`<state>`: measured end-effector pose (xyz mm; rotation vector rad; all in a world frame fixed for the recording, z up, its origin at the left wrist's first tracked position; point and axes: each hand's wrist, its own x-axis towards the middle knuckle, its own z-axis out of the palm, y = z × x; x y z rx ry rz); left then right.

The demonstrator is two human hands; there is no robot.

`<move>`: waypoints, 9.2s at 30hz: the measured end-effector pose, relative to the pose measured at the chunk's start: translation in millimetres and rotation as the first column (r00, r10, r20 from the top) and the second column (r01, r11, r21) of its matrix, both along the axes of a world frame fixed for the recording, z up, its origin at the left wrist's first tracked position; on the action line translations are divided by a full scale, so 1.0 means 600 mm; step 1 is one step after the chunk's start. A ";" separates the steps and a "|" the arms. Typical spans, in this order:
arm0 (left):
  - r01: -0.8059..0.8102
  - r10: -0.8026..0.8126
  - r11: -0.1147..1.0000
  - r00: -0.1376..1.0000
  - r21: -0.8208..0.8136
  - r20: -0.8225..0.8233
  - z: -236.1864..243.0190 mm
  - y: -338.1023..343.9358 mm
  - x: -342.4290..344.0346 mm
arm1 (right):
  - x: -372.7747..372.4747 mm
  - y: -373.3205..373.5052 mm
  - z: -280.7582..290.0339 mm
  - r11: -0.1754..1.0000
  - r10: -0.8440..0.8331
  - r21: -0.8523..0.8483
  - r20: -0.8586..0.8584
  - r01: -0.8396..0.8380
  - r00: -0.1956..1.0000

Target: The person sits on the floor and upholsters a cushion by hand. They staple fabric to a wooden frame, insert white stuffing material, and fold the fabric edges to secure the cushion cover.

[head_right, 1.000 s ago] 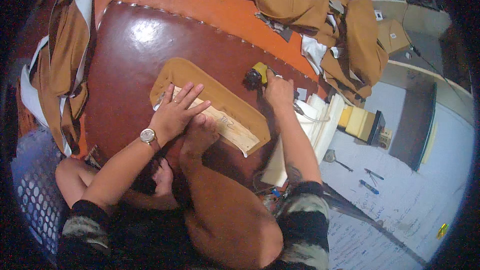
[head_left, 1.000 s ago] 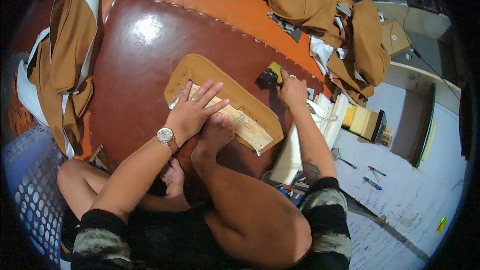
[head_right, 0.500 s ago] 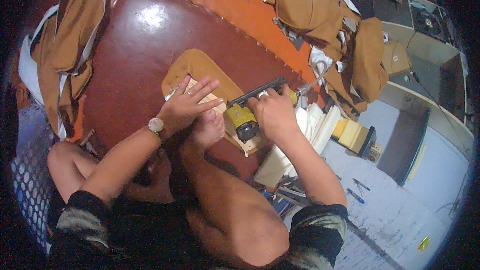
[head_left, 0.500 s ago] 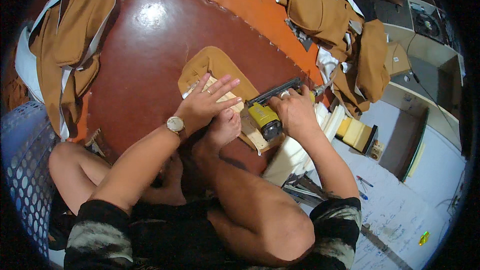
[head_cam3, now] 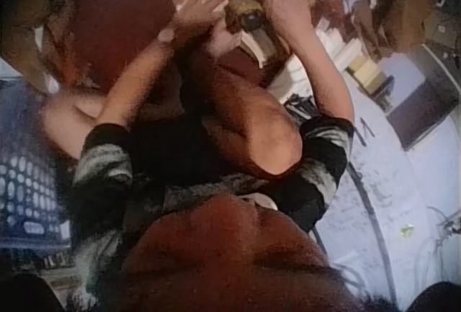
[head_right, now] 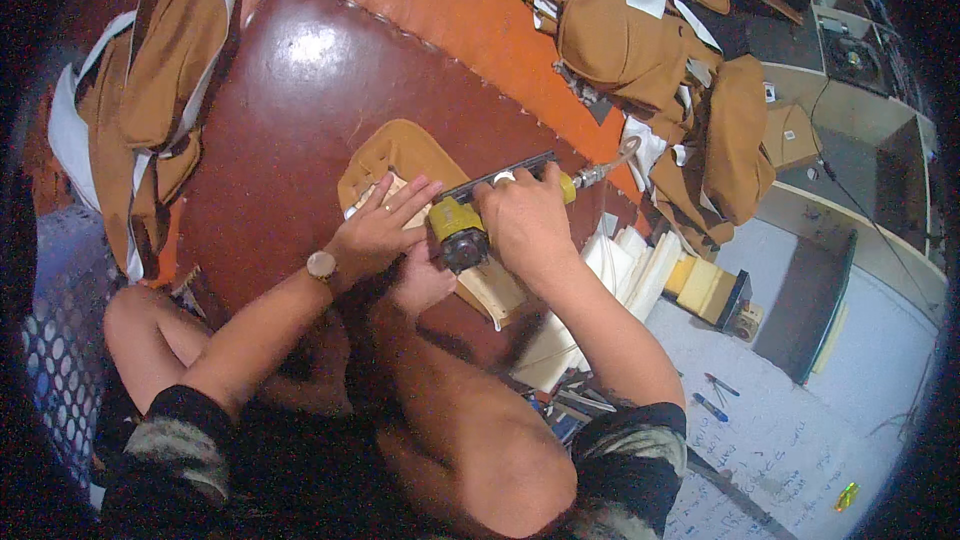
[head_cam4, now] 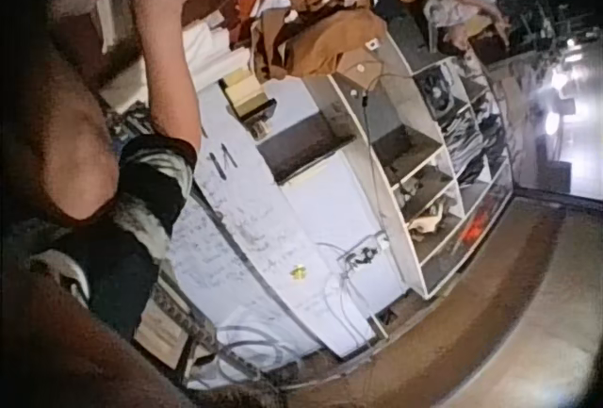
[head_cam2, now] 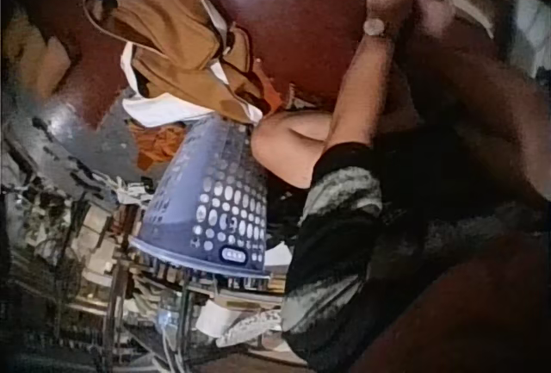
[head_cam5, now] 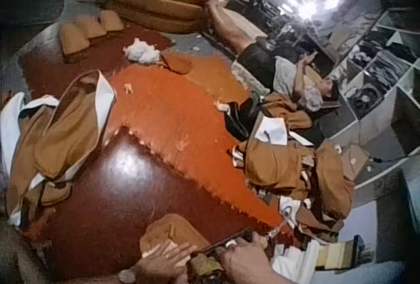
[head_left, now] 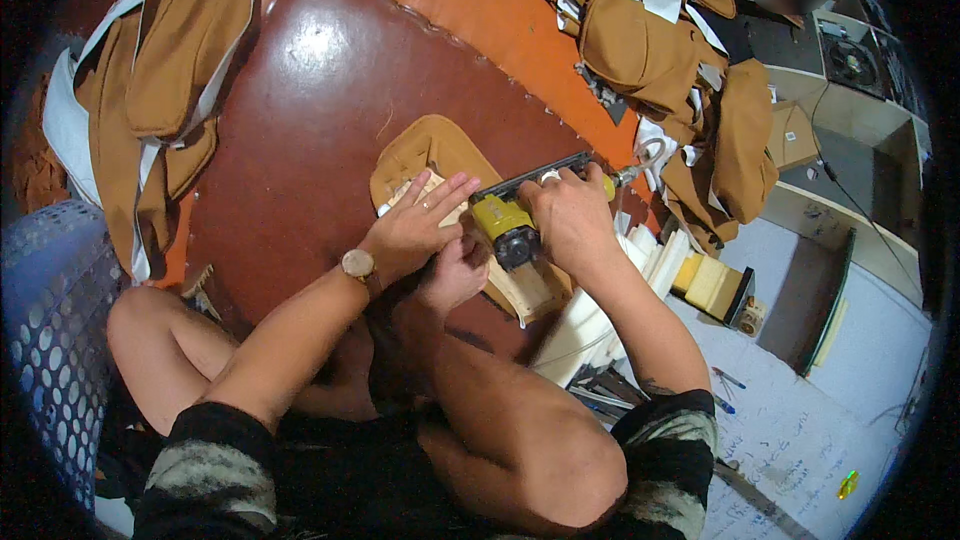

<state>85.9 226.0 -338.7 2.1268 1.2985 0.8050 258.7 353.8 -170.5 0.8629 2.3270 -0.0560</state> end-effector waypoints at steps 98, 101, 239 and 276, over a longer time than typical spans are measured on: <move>0.219 -0.444 0.734 0.871 -0.643 -0.211 0.089 0.190 -0.070 | 0.205 -0.185 -0.247 0.558 -0.807 -0.653 -0.571 0.511 0.151; 0.158 -0.332 0.914 0.821 -0.373 -0.464 0.092 0.111 -0.001 | 0.199 -0.181 -0.240 0.527 -0.821 -0.635 -0.552 0.565 0.147; 0.232 -0.289 0.954 0.873 -0.188 -0.393 0.051 -0.026 -0.028 | 0.069 -0.062 -0.005 0.996 0.033 -0.084 -0.042 -0.037 0.999; -0.170 0.503 0.685 0.814 -0.709 0.290 0.029 0.018 -0.116 | 0.318 -0.221 -0.185 -0.084 -0.856 -0.605 -0.363 0.791 -0.368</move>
